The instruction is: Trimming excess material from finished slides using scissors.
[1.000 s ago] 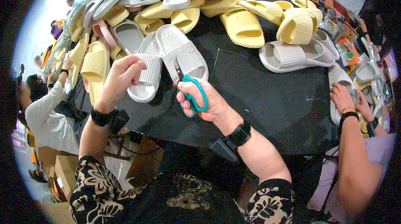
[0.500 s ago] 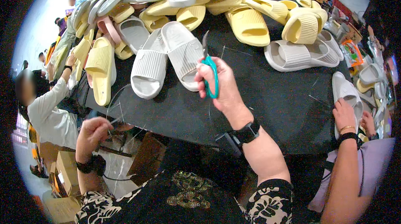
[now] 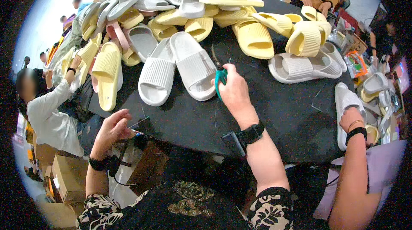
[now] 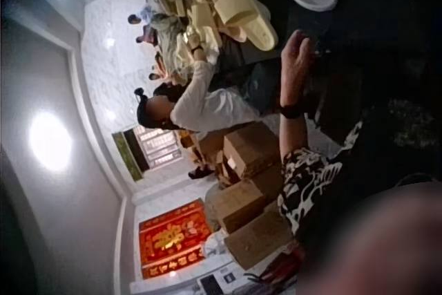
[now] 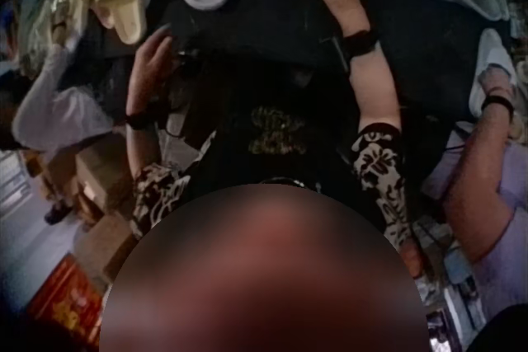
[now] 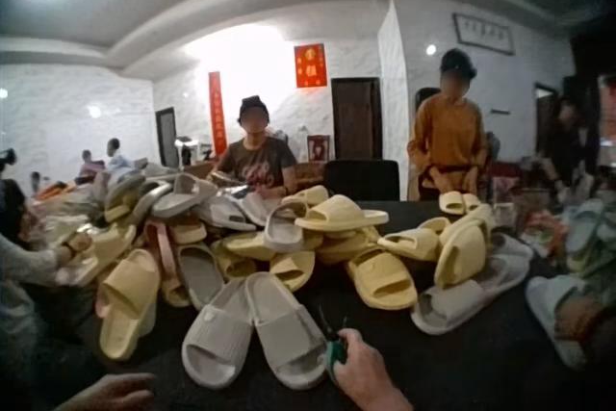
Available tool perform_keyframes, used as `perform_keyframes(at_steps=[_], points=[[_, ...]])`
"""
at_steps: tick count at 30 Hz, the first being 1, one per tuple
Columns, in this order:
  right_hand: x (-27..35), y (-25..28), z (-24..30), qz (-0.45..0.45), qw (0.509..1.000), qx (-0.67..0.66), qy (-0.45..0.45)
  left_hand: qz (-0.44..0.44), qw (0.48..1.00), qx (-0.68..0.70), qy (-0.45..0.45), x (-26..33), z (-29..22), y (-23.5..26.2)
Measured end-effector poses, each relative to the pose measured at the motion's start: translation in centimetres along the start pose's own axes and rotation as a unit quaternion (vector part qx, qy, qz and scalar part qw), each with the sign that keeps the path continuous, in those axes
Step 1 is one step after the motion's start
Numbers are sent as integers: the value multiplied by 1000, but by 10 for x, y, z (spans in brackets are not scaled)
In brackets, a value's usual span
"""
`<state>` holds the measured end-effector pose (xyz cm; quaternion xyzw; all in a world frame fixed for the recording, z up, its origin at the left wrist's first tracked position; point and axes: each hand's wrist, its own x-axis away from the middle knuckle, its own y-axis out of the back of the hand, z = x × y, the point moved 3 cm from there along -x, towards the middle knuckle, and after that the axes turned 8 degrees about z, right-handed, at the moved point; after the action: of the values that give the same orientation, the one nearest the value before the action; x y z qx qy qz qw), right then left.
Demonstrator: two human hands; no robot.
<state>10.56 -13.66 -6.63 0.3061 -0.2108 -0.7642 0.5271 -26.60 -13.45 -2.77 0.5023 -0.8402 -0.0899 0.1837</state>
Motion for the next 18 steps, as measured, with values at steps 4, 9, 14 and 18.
perform_keyframes(at_steps=[4, 9, 14, 18], points=[[1, -2, 6, 24, 1000, -3, -11, 49, 999, -11, 17, -47, -15, -20], [-1, -9, 4, 30, 999, 4, -13, 76, 992, 100, 7, -87, -5, -32], [-5, -9, 5, 21, 999, 28, -26, 67, 985, 155, 26, -98, -2, -34], [-6, -9, 2, 27, 998, 35, -37, 44, 983, 178, -5, -98, -3, -32]])
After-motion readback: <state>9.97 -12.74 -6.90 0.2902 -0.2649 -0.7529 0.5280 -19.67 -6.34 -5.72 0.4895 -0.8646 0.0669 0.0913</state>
